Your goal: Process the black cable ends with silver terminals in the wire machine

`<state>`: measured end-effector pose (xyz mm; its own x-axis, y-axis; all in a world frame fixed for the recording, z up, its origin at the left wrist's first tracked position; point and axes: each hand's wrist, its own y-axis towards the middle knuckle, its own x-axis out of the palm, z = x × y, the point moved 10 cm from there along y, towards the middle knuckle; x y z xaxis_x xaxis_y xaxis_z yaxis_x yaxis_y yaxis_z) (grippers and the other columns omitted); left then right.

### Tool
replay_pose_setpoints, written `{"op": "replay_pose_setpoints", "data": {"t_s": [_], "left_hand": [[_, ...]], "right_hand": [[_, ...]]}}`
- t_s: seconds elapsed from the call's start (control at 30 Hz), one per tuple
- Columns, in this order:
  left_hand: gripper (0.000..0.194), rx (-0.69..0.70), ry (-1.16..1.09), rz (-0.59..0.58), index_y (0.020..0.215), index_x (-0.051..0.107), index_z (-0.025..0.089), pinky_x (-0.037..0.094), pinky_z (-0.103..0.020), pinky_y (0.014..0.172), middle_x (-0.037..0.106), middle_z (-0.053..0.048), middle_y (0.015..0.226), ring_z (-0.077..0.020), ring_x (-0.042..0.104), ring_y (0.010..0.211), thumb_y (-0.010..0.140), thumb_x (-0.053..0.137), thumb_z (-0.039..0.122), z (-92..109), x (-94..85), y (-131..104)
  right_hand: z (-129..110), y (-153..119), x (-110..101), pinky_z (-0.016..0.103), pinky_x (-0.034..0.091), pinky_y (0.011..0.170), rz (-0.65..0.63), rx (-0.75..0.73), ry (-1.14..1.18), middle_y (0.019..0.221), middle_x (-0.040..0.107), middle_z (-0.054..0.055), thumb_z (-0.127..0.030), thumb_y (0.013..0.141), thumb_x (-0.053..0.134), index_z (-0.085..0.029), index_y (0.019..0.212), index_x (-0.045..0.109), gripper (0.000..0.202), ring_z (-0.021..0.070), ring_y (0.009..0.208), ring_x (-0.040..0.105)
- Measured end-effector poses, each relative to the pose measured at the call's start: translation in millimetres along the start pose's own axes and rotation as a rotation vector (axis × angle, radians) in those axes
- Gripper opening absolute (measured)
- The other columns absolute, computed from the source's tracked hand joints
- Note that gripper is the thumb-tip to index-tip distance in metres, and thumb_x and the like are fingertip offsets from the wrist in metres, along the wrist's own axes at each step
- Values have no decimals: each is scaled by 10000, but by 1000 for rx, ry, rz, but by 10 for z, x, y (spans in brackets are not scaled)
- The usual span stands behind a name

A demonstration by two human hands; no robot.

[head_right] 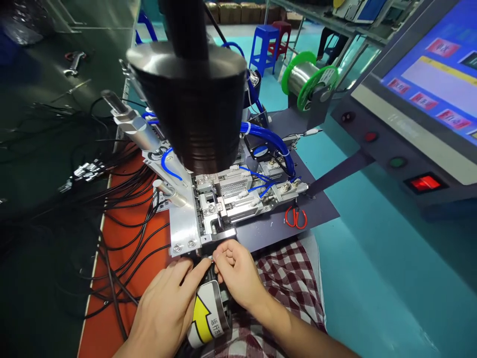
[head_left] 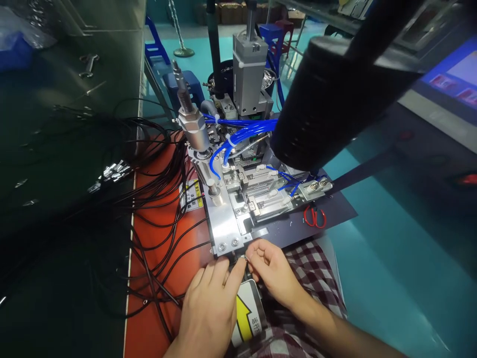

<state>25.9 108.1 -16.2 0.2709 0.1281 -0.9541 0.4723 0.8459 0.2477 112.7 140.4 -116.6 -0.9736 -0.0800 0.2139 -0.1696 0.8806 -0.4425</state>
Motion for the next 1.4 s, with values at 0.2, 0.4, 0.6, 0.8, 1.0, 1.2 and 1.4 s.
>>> {"op": "replay_pose_setpoints", "data": {"t_s": [0.2,0.4,0.6,0.8,1.0,1.2,1.4], "left_hand": [[387,-62,-235,54,1189,567,196,452,-273,645,552,-46,843,-173,537,762,878,378,65,-165,69,-106],[333,-47,-304,79,1129,563,149,466,-266,675,570,-57,870,-160,538,780,875,394,16,-157,-16,-72],[306,-8,-194,60,1133,561,126,473,-304,683,577,-75,890,-179,538,784,876,420,36,-81,-35,-60],[322,-17,-198,48,1159,550,155,486,-296,691,576,-66,908,-174,551,801,891,402,55,-90,-21,-79],[193,-199,-293,15,1043,579,200,478,-317,794,574,-56,934,-193,549,903,907,468,120,-332,-40,-45],[211,-124,-285,-126,1026,569,179,493,-280,732,566,-54,897,-183,553,864,904,423,87,-334,6,-15],[326,-65,-132,-210,1097,557,156,494,-312,652,535,-76,880,-217,533,812,852,386,26,-234,68,-59]], "right_hand": [[24,10,57,217,331,484,-112,32,67,534,506,-52,-464,810,585,-161,682,498,340,59,433,424],[7,0,-15,217,328,475,-75,21,1,565,515,-52,-466,789,610,-159,730,510,328,64,440,437],[14,3,-13,220,346,484,-79,4,-21,579,517,-48,-456,811,582,-159,732,508,317,68,453,448],[25,6,2,226,348,492,-120,3,26,578,521,-47,-490,803,591,-162,739,516,342,75,457,453],[14,-3,-21,225,339,482,-84,15,20,567,522,-48,-465,784,616,-163,719,530,321,74,452,452],[-13,-21,-37,224,339,476,-66,8,-13,553,520,-48,-462,790,607,-173,692,507,321,77,456,454],[-8,-26,-27,232,357,499,-52,1,-34,569,518,-48,-432,815,584,-175,705,498,292,82,471,464]]}}
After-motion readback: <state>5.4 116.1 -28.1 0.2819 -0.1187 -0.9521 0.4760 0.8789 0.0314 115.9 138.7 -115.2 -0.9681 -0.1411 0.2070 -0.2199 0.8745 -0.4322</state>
